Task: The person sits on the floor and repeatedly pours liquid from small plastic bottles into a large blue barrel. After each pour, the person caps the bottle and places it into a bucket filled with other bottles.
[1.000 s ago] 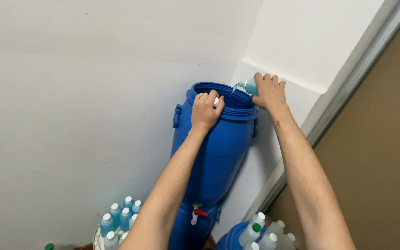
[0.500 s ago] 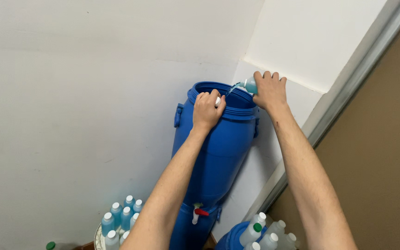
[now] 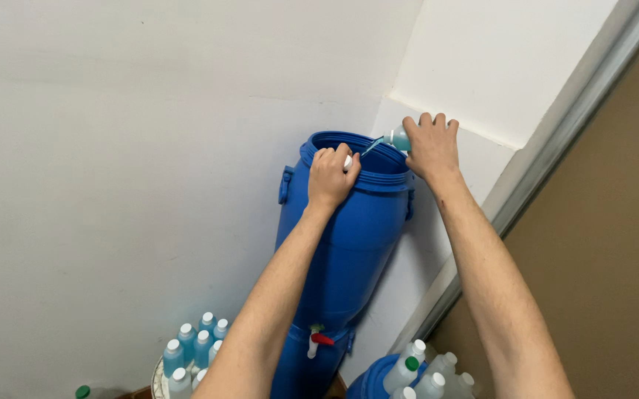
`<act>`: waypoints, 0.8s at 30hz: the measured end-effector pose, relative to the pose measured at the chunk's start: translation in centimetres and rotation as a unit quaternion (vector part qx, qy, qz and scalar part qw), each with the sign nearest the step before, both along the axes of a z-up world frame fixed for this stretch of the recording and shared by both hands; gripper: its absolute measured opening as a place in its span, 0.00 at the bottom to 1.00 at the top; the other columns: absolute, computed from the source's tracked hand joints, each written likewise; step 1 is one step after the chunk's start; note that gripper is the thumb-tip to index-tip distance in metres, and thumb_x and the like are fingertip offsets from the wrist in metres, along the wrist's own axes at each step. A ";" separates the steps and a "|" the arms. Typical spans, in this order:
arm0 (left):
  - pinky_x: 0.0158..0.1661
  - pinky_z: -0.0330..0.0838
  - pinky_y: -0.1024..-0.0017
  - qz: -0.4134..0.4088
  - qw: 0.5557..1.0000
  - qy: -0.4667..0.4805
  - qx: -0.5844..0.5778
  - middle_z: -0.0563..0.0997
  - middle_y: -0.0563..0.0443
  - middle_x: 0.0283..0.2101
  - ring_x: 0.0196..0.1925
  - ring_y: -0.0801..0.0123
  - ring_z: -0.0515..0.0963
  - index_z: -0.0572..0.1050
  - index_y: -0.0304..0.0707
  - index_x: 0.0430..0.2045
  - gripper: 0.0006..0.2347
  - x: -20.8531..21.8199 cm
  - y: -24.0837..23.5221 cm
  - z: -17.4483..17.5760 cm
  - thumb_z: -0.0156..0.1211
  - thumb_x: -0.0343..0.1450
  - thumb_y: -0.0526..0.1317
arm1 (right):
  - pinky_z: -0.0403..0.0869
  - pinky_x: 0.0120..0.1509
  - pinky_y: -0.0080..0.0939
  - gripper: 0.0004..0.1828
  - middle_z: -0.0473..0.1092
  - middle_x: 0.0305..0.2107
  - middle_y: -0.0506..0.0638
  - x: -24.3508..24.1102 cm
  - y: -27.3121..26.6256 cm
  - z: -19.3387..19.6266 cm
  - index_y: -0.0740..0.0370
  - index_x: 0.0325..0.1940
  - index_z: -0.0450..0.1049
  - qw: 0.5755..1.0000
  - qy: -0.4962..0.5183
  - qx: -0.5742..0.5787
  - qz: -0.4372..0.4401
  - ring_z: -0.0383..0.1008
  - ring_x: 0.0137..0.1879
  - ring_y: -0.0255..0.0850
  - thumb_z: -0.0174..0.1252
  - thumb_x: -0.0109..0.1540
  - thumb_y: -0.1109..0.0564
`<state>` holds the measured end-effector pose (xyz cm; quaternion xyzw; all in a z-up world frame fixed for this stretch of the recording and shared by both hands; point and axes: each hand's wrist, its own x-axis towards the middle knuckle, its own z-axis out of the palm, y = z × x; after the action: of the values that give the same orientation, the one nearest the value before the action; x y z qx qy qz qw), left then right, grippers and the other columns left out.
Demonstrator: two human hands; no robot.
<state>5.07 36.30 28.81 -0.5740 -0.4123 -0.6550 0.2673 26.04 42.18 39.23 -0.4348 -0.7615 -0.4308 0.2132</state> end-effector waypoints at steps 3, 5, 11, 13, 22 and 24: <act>0.49 0.74 0.68 0.002 1.000 0.001 0.005 0.74 0.49 0.15 0.28 0.63 0.79 0.67 0.47 0.24 0.10 0.0 0.1 0.0 0.57 0.73 0.47 | 0.65 0.58 0.64 0.23 0.70 0.37 0.56 0.1 -0.3 0.0 0.53 0.50 0.71 1.000 -0.005 0.021 0.010 0.72 0.49 0.56 0.69 0.53 0.61; 0.49 0.74 0.68 0.005 1.000 0.003 0.008 0.74 0.49 0.16 0.28 0.63 0.80 0.67 0.47 0.24 0.10 0.0 0.0 0.1 0.57 0.73 0.47 | 0.65 0.59 0.64 0.22 0.70 0.37 0.55 0.3 -0.4 0.0 0.52 0.49 0.71 0.999 -0.007 0.030 0.012 0.72 0.49 0.56 0.68 0.53 0.60; 0.49 0.74 0.69 0.007 1.000 0.004 0.007 0.75 0.49 0.16 0.28 0.63 0.80 0.67 0.47 0.25 0.10 0.0 -0.1 0.0 0.56 0.74 0.47 | 0.64 0.60 0.62 0.19 0.70 0.37 0.53 0.7 -0.9 0.2 0.49 0.48 0.70 0.998 -0.014 0.053 0.011 0.73 0.50 0.54 0.64 0.55 0.61; 0.49 0.74 0.69 0.008 1.000 0.004 0.004 0.75 0.50 0.16 0.28 0.64 0.80 0.67 0.47 0.25 0.10 -0.1 -0.2 0.0 0.56 0.74 0.47 | 0.64 0.61 0.62 0.19 0.70 0.38 0.53 0.7 -1.1 0.2 0.48 0.48 0.71 0.998 -0.015 0.057 0.014 0.73 0.50 0.54 0.62 0.55 0.62; 0.50 0.74 0.68 0.009 1.000 0.007 -0.004 0.74 0.49 0.15 0.28 0.64 0.79 0.68 0.46 0.25 0.10 0.0 -0.4 0.1 0.57 0.74 0.46 | 0.55 0.71 0.63 0.28 0.72 0.41 0.54 0.6 -1.2 0.2 0.47 0.49 0.74 0.999 -0.012 0.039 0.011 0.71 0.59 0.56 0.60 0.48 0.70; 0.49 0.74 0.68 0.007 1.000 0.008 -0.007 0.74 0.49 0.16 0.27 0.64 0.79 0.68 0.46 0.25 0.10 -0.1 -0.5 0.1 0.56 0.74 0.46 | 0.51 0.75 0.63 0.26 0.71 0.41 0.53 0.6 -1.2 0.3 0.46 0.48 0.74 0.999 -0.014 0.049 0.007 0.68 0.62 0.56 0.61 0.49 0.68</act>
<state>5.01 35.85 28.88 -0.5781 -0.4187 -0.6456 0.2716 26.60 40.94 39.49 -0.4125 -0.7451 -0.4724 0.2269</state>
